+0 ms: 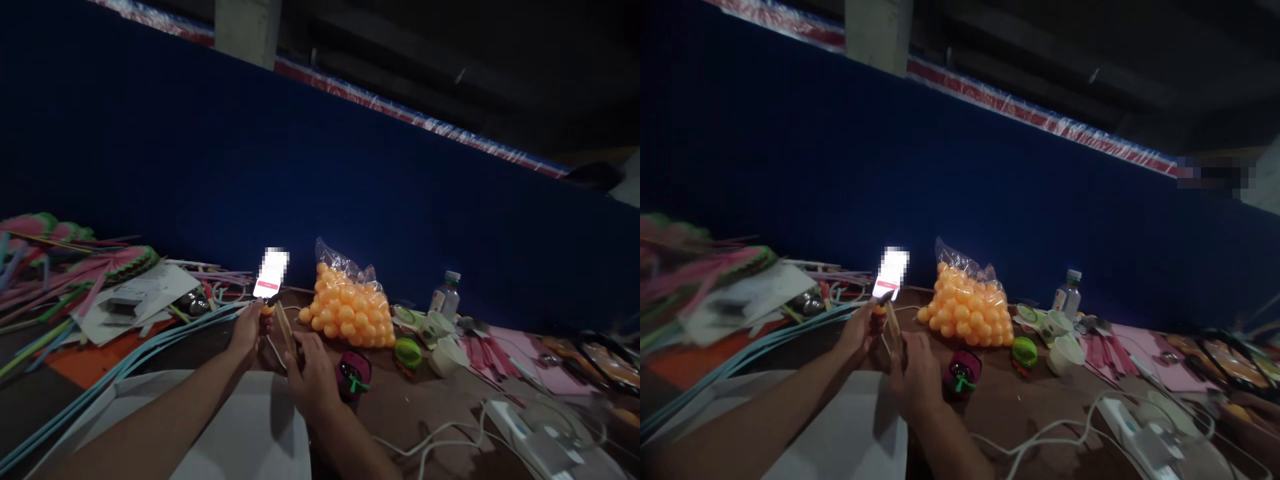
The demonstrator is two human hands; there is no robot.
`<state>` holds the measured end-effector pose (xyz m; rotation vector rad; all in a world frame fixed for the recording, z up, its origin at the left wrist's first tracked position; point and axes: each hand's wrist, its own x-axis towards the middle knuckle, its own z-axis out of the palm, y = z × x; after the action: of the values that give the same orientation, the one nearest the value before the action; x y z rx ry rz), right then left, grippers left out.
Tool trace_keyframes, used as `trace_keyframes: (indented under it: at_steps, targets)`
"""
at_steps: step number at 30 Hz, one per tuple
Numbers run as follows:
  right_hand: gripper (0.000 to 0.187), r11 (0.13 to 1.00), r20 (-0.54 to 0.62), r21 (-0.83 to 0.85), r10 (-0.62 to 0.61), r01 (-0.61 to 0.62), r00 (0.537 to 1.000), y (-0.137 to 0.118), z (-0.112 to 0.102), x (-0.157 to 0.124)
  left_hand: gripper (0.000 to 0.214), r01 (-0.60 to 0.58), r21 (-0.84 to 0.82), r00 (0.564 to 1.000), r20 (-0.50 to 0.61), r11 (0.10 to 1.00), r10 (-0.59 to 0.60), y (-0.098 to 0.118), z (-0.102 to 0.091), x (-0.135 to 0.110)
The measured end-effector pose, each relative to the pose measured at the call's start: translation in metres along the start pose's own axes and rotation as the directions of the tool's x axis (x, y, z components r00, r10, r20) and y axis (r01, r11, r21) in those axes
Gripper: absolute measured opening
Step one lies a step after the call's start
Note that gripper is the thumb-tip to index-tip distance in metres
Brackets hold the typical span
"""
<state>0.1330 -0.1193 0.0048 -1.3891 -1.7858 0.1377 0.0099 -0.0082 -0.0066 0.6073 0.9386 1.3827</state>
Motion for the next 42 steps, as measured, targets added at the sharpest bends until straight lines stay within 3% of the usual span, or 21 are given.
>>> trace_keyframes:
  at_steps: [3,8,27,42]
  targets:
    - [0.035,1.000,-0.022,0.011,-0.007,0.007,1.000,-0.0004,-0.0003,0.0001,0.026,-0.024,0.013,1.000,0.009,1.000,0.024,-0.0004,0.0001,0.0008]
    - [0.034,1.000,0.043,-0.019,0.024,-0.024,0.999,0.0016,0.0019,-0.0001,0.024,0.001,-0.012,1.000,-0.015,1.000,-0.001,0.0007,0.0011,0.0004]
    - [0.032,1.000,-0.030,0.000,0.003,-0.003,1.000,0.0009,0.0032,0.0010,0.022,0.004,-0.007,1.000,-0.018,1.000,-0.004,0.0028,0.0026,-0.0010]
    - [0.033,1.000,-0.018,0.009,0.017,-0.017,1.000,-0.0022,0.0019,0.0006,0.022,0.005,-0.007,1.000,-0.014,1.000,-0.005,0.0017,0.0014,0.0002]
